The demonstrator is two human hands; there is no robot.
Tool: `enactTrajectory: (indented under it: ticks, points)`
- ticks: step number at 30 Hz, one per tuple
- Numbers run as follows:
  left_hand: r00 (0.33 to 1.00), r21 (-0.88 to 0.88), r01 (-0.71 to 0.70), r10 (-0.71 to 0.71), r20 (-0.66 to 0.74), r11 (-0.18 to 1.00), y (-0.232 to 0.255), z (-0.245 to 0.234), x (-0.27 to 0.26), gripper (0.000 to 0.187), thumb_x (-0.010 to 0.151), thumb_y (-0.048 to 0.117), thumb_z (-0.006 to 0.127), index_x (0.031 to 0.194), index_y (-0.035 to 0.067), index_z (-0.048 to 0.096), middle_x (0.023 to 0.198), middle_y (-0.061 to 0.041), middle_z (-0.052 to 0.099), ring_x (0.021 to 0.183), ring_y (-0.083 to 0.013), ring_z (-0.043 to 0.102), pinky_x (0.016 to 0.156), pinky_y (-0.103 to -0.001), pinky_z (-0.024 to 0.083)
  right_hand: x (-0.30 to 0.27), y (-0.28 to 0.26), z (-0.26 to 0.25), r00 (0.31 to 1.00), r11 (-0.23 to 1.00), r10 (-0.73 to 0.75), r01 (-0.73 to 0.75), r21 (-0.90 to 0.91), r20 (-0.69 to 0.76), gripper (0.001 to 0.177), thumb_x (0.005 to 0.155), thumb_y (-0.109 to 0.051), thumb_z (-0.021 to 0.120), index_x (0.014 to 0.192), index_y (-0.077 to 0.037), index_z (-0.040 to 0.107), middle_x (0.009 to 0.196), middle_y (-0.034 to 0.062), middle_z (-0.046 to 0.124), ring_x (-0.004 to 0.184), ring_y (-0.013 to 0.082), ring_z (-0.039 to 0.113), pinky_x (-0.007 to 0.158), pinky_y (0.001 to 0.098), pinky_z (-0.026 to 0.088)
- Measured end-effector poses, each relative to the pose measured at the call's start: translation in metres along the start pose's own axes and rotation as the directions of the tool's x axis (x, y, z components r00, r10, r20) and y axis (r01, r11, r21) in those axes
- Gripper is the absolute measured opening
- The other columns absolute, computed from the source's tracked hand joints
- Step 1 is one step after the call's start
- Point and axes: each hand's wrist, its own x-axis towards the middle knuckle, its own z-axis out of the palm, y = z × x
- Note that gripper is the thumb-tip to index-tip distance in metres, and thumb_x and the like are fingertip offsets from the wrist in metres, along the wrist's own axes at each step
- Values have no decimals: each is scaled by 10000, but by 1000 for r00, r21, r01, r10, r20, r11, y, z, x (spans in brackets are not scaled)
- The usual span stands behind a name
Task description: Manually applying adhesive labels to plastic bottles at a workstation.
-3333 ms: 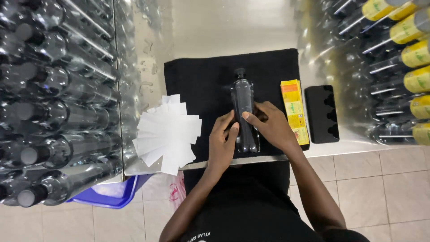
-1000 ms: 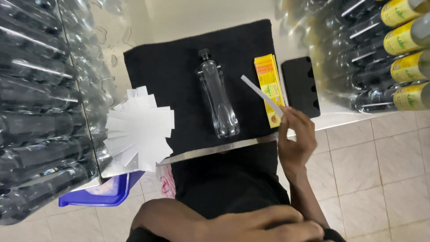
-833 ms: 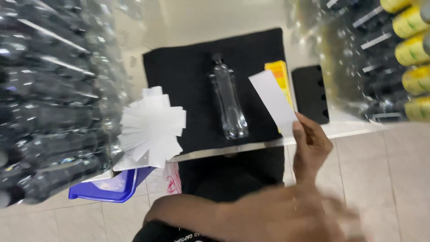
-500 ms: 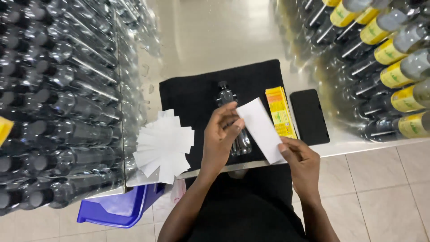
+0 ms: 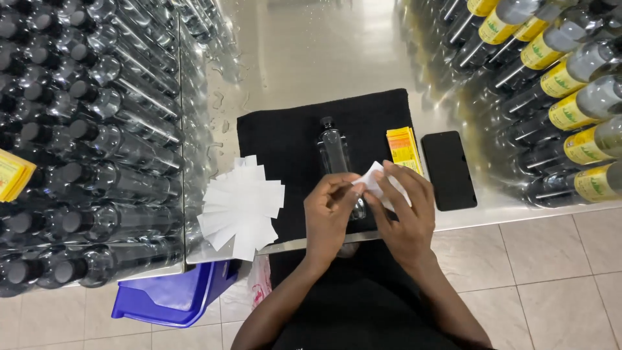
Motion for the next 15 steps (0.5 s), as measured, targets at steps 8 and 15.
enactTrajectory:
  ticks: [8, 15]
  points:
    - [995, -183, 76, -62, 83, 980, -27, -3, 7, 195, 1020, 103, 787, 1171, -19, 783, 963, -184, 839, 880, -190, 822, 838, -362, 680, 15, -17, -10, 863, 805, 427, -499, 321, 270, 258, 939, -147, 866, 1169, -35, 830, 1127, 151, 844, 1012, 347, 825, 876, 424, 645]
    - [989, -238, 140, -122, 88, 961, -23, 8, 0, 251, 988, 97, 823, 1170, -67, 768, 963, -224, 794, 839, -273, 823, 765, -408, 717, 9, -5, -7, 699, 479, 633, -691, 542, 331, 194, 990, -50, 789, 1137, 76, 776, 1060, 227, 826, 909, 210, 782, 782, 380, 659]
